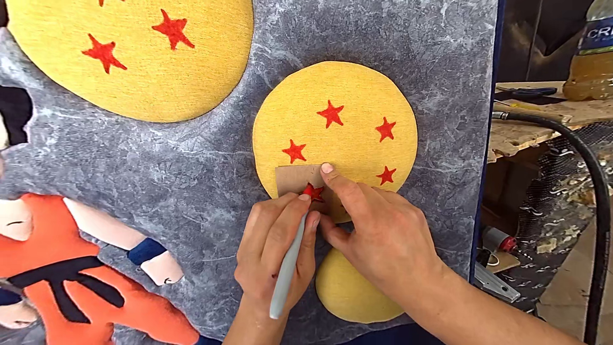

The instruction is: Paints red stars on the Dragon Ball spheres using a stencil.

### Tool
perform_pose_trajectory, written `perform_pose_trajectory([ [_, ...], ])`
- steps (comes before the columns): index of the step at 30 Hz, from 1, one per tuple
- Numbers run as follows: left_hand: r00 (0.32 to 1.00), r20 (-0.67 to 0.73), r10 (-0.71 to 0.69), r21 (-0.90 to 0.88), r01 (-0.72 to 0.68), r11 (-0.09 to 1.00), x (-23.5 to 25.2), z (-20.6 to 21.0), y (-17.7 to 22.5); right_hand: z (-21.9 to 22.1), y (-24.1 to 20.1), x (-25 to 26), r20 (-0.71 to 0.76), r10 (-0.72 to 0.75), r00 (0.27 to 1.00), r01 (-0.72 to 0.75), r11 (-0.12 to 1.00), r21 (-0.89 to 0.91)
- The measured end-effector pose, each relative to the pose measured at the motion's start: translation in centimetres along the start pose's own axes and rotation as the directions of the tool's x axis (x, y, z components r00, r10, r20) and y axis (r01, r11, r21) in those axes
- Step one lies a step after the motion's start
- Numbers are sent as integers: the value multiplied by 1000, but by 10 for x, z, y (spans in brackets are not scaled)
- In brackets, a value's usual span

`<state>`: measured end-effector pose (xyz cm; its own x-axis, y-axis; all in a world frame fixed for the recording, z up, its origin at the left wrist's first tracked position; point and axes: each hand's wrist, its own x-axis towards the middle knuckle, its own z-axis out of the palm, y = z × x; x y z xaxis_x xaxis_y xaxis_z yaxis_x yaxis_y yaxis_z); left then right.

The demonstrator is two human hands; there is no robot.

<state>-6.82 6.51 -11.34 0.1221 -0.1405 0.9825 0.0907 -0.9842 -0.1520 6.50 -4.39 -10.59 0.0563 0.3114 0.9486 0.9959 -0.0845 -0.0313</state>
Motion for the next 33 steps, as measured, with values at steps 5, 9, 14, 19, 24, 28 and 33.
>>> perform_pose_trajectory([
  [5,999,3,-39,-7,39,999,-4,-1,3,0,1,0,2,0,1000,0,1000,-6],
  [9,999,5,-32,-24,32,999,0,-1,2,0,0,0,5,-2,1000,2,1000,-5],
  [14,998,6,-60,-39,60,997,-3,0,4,0,1,0,2,-2,1000,2,1000,-2],
  [19,997,14,-75,-81,76,994,-1,-1,3,1,1,0,-4,2,1000,-2,1000,-3],
  [24,993,-31,-116,-102,113,988,0,10,9,5,1,-1,-18,18,1000,-18,1000,6],
  [28,989,-60,-133,-53,130,990,-1,4,6,6,1,0,-44,4,999,-4,1000,-10],
  [33,990,-54,-128,-81,123,989,-7,8,15,-4,1,1,55,-9,998,7,1000,26],
])
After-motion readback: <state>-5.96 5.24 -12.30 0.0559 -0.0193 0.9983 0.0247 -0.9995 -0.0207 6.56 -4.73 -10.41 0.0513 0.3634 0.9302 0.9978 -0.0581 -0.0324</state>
